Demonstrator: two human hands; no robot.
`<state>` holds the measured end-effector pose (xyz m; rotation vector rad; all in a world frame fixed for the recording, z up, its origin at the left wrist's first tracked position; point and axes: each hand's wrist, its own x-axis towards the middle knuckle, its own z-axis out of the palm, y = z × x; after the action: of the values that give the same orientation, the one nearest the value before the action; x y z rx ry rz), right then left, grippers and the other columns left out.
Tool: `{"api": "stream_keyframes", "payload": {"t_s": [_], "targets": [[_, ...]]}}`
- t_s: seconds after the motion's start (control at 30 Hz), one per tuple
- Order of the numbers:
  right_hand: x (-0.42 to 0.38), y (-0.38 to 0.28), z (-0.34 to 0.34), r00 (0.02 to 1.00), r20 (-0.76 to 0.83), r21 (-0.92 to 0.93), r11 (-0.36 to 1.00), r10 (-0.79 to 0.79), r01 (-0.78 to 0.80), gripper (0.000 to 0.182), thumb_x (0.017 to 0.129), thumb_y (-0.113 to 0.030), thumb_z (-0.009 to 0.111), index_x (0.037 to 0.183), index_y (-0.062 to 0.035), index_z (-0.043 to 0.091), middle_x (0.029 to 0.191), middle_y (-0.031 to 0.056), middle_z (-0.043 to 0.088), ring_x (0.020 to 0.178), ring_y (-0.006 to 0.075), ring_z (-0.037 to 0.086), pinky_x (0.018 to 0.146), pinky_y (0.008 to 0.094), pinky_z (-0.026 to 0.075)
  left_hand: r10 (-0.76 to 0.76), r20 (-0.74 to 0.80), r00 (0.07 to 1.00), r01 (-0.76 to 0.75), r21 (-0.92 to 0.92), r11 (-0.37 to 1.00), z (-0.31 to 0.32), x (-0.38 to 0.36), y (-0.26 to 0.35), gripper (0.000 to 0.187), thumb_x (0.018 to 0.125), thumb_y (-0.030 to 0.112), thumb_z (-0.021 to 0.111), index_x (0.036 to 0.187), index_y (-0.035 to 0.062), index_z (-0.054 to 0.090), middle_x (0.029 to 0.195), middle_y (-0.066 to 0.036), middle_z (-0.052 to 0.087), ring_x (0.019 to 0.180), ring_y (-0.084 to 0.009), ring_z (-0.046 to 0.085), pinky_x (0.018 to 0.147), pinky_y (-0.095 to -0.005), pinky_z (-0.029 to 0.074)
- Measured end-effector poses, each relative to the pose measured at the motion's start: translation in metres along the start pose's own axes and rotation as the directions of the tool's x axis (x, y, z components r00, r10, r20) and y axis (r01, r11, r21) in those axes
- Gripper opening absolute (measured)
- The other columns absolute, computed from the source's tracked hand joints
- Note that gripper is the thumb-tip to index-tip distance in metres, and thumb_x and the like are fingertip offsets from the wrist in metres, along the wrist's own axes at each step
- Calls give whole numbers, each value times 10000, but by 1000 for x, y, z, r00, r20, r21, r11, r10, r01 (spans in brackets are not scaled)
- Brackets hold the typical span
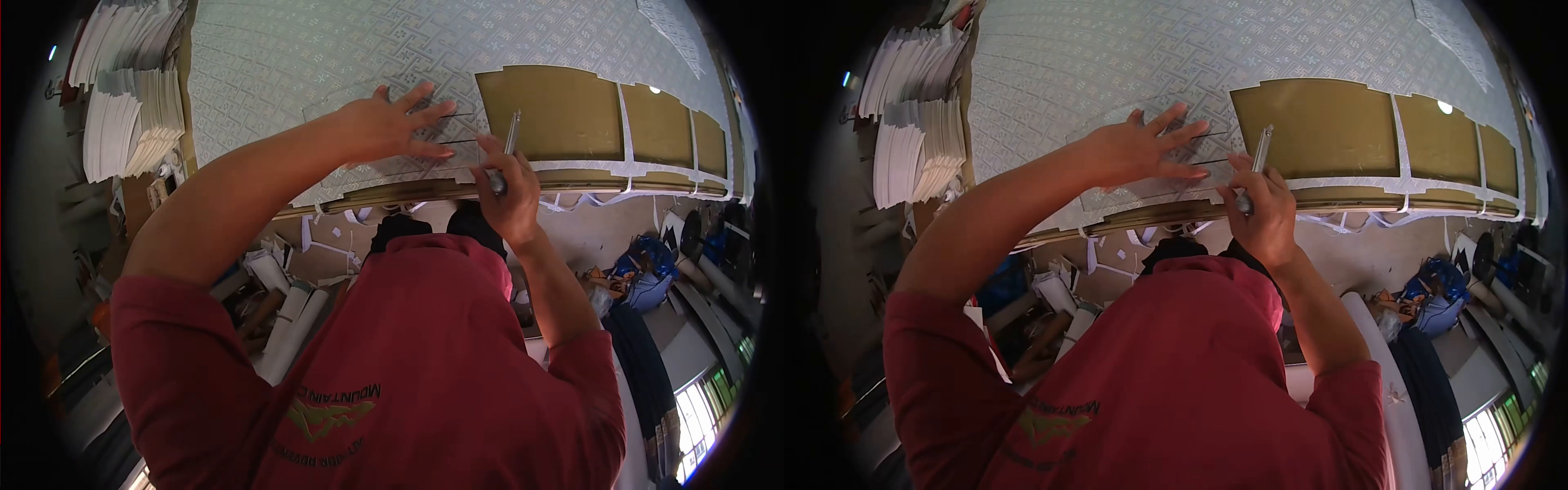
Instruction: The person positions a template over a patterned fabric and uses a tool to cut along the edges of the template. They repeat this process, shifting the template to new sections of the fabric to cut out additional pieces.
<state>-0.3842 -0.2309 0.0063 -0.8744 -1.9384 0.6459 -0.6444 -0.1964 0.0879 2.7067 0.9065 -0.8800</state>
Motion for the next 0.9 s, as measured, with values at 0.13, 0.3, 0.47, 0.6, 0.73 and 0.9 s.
{"api": "stream_keyframes", "payload": {"t_s": [0.13,0.3,0.47,0.6,0.73,0.9], "targets": [[-36,-30,-7,978,52,20,979,203,-205,308,851,-15,811,1129,-46,682,1002,155,748,898,315,732,784,404,576,44,6,999,-43,-73,996,3,-3,-5,1442,455,43,998,1598,546,278,1774,-50,25,1609,-428,128,1157,-665,444],[-48,-69,-9,957,14,-108,952,290,-287,312,884,28,776,1181,-56,732,889,105,679,707,213,600,670,344,499,49,-34,998,-50,-16,999,10,-6,-7,1514,384,114,1026,1620,513,248,1774,-75,6,1609,-437,107,1140,-644,484],[-54,-68,-15,846,-116,52,854,521,-518,164,964,2,723,1127,3,734,903,95,700,699,118,621,620,271,500,50,-73,996,-50,6,999,16,-3,-7,1566,321,145,1039,1620,513,246,1775,-65,10,1602,-443,138,1123,-637,507],[-29,-57,-28,877,-23,-67,875,479,-479,135,985,-46,715,1101,22,722,842,90,727,711,85,653,629,276,531,40,-68,997,-40,9,999,14,-5,-5,1574,310,148,1038,1618,520,245,1775,-50,4,1607,-418,138,1133,-618,509],[-6,-41,-48,879,159,-161,890,449,-426,178,938,-105,776,1088,-17,739,876,112,766,722,153,704,665,305,546,6,-44,999,-7,-12,1000,11,-6,-2,1546,320,149,1033,1607,531,265,1776,-32,-6,1614,-391,131,1153,-601,499],[24,-23,-69,786,414,-145,886,459,-440,193,919,-106,794,1091,-35,744,908,115,771,778,169,715,722,312,547,-19,-54,998,20,5,1000,9,-4,2,1540,316,127,1031,1592,554,281,1776,-21,17,1617,-364,146,1135,-539,520]]}}
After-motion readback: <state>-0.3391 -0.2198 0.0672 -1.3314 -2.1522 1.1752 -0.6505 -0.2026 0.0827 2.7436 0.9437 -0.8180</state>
